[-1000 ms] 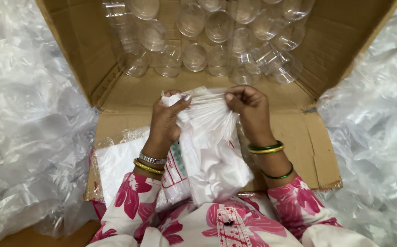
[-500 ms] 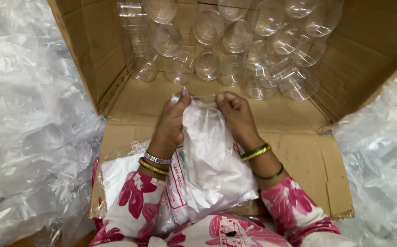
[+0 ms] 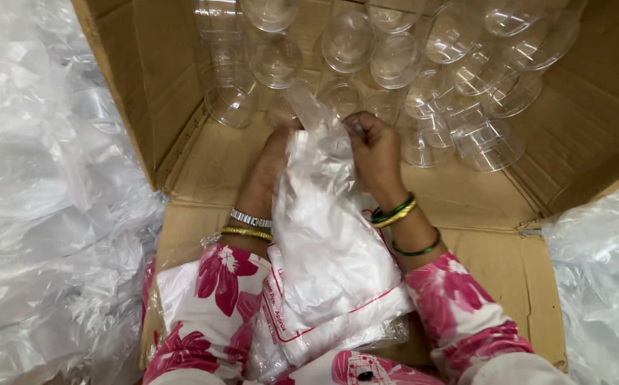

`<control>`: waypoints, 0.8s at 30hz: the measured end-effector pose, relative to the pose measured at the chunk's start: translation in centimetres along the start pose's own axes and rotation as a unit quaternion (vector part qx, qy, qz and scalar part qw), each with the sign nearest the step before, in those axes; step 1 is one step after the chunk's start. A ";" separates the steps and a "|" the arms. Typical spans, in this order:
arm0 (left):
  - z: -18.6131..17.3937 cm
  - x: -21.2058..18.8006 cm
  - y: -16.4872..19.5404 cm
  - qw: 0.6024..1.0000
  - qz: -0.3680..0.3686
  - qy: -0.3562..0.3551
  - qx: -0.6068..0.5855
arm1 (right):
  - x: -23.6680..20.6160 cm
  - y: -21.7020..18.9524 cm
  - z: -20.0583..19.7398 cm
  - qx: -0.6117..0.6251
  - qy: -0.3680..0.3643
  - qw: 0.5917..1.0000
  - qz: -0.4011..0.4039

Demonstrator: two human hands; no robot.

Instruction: The person sits with a cardboard box on their lap, opens white plastic bags and places clear plastic cups into them one at a time. They gather the filled bags, twist the tops closed and set the bagged cups back into the box.

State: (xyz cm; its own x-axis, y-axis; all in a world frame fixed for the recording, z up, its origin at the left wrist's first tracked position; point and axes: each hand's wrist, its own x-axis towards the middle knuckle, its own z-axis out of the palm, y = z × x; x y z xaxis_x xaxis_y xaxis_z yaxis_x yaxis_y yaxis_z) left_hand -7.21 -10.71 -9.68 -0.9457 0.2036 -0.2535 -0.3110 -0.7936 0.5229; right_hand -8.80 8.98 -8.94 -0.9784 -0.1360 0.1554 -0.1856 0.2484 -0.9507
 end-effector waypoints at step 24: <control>-6.5 0.8 -4.7 0.988 0.021 -0.010 -0.154 | 7.5 -3.6 -1.5 0.492 -0.148 0.816 0.267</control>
State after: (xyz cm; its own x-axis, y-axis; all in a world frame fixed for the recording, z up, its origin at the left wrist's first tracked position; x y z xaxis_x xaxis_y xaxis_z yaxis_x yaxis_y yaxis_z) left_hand -5.89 -10.53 -17.66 -0.9597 0.1758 -0.2194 -0.2312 -0.9375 0.2601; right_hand -15.62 8.52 -3.94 -0.8047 -0.5214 -0.2838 0.5639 -0.5218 -0.6402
